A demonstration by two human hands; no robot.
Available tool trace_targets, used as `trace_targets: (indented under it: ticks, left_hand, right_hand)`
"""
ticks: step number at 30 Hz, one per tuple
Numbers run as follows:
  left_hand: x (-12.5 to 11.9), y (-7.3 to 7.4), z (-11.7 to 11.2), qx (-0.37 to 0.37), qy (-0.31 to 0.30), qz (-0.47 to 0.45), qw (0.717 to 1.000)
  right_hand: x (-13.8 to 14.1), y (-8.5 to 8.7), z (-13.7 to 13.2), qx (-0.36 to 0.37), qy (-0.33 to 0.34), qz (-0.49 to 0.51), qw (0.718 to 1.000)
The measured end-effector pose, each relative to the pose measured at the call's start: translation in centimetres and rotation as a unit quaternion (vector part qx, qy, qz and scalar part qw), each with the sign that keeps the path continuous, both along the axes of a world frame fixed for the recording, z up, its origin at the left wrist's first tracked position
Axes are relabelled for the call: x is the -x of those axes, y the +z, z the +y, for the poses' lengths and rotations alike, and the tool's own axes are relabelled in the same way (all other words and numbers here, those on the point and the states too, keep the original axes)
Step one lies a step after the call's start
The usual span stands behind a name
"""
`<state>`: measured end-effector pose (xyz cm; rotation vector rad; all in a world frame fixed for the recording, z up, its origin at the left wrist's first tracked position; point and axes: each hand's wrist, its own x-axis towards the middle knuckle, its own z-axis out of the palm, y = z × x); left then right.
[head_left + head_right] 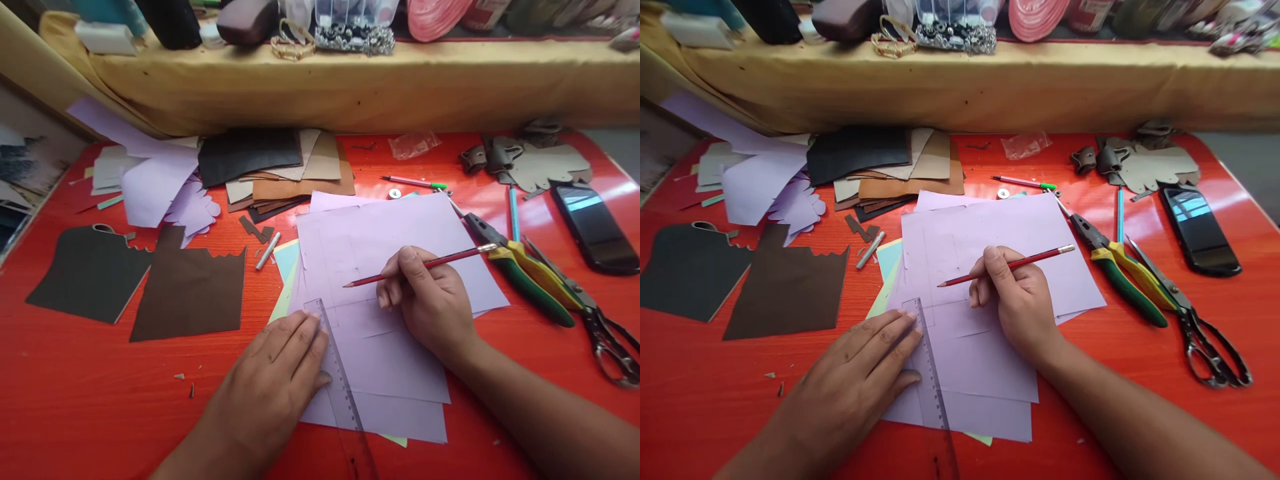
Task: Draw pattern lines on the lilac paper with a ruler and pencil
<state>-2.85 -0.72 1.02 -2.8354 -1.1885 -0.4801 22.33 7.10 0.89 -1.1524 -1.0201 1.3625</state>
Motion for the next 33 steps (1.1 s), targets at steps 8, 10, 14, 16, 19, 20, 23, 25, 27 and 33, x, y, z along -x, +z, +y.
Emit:
trace_targets:
  ticks: [8,10,14,16,19,20,23,25,27,33]
  left_hand:
    - [-0.8,-0.7,-0.2,-0.025,-0.002,-0.021,0.999]
    - [-1.0,-0.8,-0.3,-0.028,-0.008,-0.025,0.999]
    - [-1.1,-1.0,-0.5,-0.037,-0.023,-0.018,0.999]
    - [-1.1,-1.3,-0.6,-0.044,-0.021,-0.019,0.999]
    - [-1.1,-2.0,-0.9,-0.05,-0.008,-0.013,0.999]
    - [-1.1,-2.2,-1.0,-0.051,-0.001,-0.01,0.999]
    - [-1.4,-2.5,-1.4,-0.048,0.025,0.006,0.999]
    - [-1.7,-2.5,-1.6,-0.053,0.037,0.016,0.998]
    - [-1.8,-2.3,-1.6,-0.067,0.045,0.015,0.997]
    - [-2.0,-2.1,-1.4,-0.085,0.052,-0.001,0.995]
  right_hand:
    - [-0.1,0.4,1.1,0.048,-0.015,0.078,0.996]
    - [-0.1,0.5,1.2,0.057,-0.013,0.08,0.995]
    - [0.0,0.6,1.3,0.063,-0.008,0.098,0.993]
    - [0.1,0.6,1.2,0.061,-0.008,0.111,0.992]
    - [0.2,0.4,1.2,0.057,-0.01,0.111,0.992]
    - [0.2,0.4,1.2,0.055,-0.012,0.109,0.992]
    - [0.2,0.3,1.3,0.053,-0.014,0.106,0.993]
    - [0.2,0.2,1.4,0.054,-0.013,0.105,0.993]
    - [0.2,0.2,1.6,0.057,-0.01,0.103,0.993]
    - [0.3,0.2,1.5,0.059,0.014,0.085,0.994]
